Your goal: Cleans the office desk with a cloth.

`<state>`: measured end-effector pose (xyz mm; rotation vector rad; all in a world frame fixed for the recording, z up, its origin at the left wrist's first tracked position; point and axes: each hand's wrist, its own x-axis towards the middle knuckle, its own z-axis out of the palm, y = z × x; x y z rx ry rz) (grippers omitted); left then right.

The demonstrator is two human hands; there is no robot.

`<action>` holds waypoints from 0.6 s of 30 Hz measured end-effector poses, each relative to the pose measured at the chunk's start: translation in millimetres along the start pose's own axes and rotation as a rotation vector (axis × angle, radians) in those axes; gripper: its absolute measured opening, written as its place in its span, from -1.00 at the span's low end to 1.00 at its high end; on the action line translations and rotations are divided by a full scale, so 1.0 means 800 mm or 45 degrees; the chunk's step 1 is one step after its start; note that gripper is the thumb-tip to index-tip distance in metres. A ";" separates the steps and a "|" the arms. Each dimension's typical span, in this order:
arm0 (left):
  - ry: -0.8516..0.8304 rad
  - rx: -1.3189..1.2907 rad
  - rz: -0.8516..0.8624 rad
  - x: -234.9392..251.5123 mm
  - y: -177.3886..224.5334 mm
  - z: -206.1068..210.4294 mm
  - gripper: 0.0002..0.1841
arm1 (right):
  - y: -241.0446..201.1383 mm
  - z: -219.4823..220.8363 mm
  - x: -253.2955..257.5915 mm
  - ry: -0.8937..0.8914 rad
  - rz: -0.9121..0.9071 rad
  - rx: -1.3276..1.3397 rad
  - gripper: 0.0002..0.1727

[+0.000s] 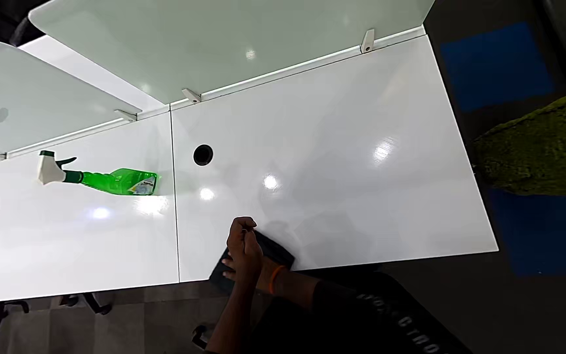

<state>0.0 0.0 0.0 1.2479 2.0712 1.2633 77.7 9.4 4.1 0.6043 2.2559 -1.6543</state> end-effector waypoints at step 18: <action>-0.550 0.667 0.611 -0.039 -0.008 0.216 -0.75 | 0.339 -0.013 -0.338 1.287 0.987 -0.796 -0.07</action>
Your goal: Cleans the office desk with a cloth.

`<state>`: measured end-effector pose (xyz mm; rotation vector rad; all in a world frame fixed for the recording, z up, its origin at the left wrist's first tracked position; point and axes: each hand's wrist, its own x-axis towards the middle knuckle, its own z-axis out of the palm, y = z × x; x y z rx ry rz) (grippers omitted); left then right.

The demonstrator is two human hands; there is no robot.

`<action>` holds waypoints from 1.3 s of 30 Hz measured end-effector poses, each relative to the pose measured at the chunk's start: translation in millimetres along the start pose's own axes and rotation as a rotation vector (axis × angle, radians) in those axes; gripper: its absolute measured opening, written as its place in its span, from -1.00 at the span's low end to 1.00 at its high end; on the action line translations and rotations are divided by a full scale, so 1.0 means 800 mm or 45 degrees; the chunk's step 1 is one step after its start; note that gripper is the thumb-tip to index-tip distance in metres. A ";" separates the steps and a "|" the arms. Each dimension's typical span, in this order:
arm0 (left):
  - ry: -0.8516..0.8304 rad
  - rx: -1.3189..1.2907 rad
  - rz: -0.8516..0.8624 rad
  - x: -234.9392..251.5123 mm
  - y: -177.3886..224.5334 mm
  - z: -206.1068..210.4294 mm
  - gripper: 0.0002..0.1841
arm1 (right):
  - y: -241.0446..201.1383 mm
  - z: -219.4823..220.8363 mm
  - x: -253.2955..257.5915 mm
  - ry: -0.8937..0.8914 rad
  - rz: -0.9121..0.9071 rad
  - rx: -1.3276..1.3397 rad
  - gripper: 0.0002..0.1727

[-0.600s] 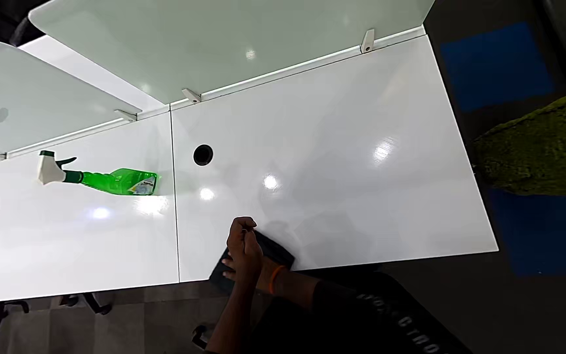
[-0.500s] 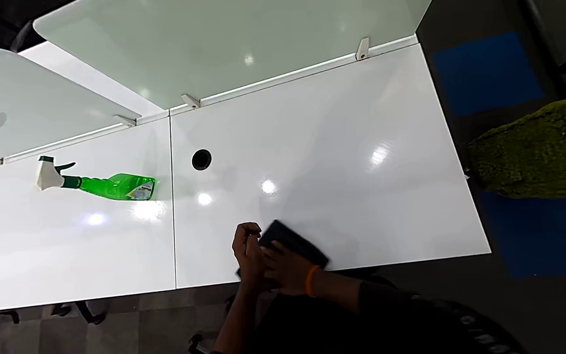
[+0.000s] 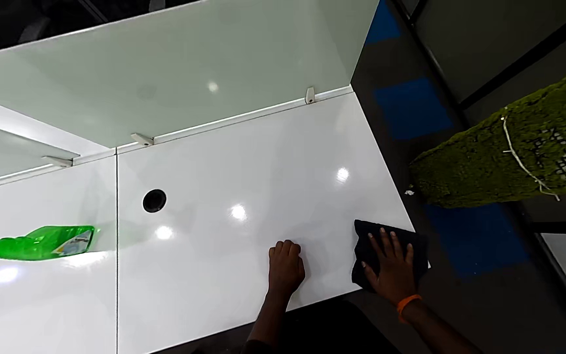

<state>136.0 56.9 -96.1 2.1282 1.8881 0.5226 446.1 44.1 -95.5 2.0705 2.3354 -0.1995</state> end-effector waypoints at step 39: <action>0.038 0.082 -0.022 0.010 0.005 -0.020 -0.55 | -0.473 0.002 0.420 -0.150 -0.632 0.435 -0.06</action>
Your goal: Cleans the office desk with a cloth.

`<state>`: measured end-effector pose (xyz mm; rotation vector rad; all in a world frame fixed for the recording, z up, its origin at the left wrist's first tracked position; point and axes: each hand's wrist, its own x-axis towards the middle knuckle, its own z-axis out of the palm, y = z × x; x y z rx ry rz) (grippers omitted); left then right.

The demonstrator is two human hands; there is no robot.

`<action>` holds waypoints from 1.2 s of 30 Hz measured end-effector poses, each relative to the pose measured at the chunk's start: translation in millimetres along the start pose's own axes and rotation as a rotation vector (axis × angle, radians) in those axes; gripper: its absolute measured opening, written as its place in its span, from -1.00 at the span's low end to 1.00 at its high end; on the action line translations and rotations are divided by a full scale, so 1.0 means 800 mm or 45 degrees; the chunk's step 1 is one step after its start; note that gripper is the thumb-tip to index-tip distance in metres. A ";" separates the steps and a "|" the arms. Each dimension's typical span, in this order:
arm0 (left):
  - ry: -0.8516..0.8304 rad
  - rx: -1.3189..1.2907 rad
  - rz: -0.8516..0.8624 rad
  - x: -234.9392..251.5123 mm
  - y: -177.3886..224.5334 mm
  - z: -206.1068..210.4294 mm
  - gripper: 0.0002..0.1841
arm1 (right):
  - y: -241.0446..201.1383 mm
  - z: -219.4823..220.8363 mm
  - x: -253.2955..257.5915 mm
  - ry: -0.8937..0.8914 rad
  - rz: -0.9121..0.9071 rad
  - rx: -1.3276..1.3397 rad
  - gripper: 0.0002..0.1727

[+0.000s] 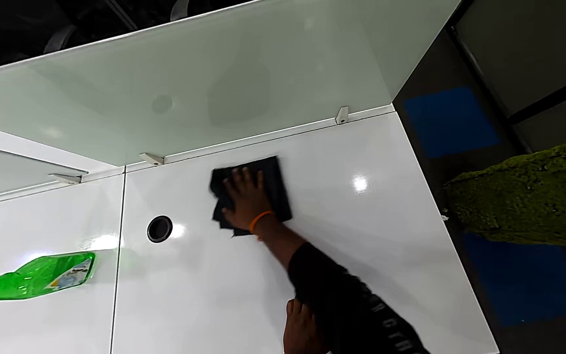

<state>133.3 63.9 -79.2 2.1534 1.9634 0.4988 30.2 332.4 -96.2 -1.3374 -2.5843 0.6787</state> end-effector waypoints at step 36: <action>-0.402 -0.029 -0.346 -0.020 0.016 -0.004 -0.40 | -0.014 0.002 -0.182 -0.141 -0.036 0.083 -0.08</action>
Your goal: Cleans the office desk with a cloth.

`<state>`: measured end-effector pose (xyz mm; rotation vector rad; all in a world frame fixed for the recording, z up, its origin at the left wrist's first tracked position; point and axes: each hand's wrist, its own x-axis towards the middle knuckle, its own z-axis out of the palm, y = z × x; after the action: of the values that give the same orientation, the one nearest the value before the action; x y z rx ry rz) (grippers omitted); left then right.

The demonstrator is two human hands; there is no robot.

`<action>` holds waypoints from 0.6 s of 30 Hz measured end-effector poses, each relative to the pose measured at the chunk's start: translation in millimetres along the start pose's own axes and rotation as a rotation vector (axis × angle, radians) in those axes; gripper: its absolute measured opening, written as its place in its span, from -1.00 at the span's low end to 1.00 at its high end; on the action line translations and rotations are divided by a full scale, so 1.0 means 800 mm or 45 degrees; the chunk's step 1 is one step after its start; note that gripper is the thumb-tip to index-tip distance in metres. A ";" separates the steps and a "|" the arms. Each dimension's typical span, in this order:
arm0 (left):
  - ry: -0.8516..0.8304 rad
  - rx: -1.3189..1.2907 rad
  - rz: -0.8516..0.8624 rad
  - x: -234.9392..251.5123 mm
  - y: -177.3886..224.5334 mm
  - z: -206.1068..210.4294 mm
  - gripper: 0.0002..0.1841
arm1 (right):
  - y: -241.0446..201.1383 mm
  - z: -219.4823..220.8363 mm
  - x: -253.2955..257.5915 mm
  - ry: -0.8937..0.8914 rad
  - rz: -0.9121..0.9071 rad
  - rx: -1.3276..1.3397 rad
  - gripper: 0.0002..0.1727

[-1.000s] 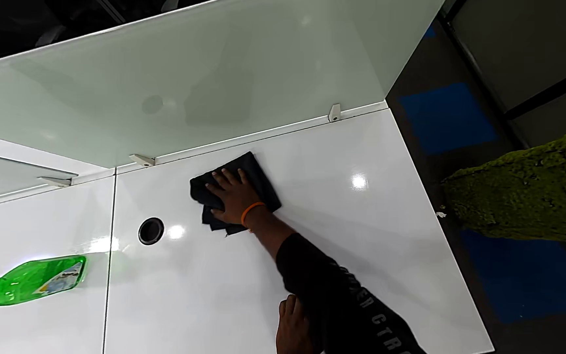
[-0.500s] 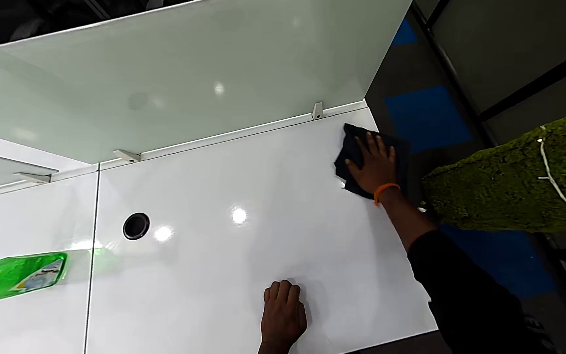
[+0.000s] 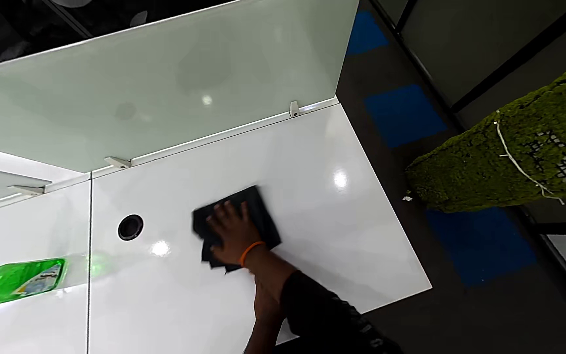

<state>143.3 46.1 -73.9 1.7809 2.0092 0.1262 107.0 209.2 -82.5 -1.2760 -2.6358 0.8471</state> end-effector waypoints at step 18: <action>0.462 0.063 0.386 0.025 -0.017 0.033 -0.71 | 0.294 -0.120 -0.299 0.441 0.779 -0.336 -0.14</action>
<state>139.6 57.5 -107.8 2.2158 1.9687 0.5325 455.4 189.6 -87.2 -2.1285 -2.1484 0.2743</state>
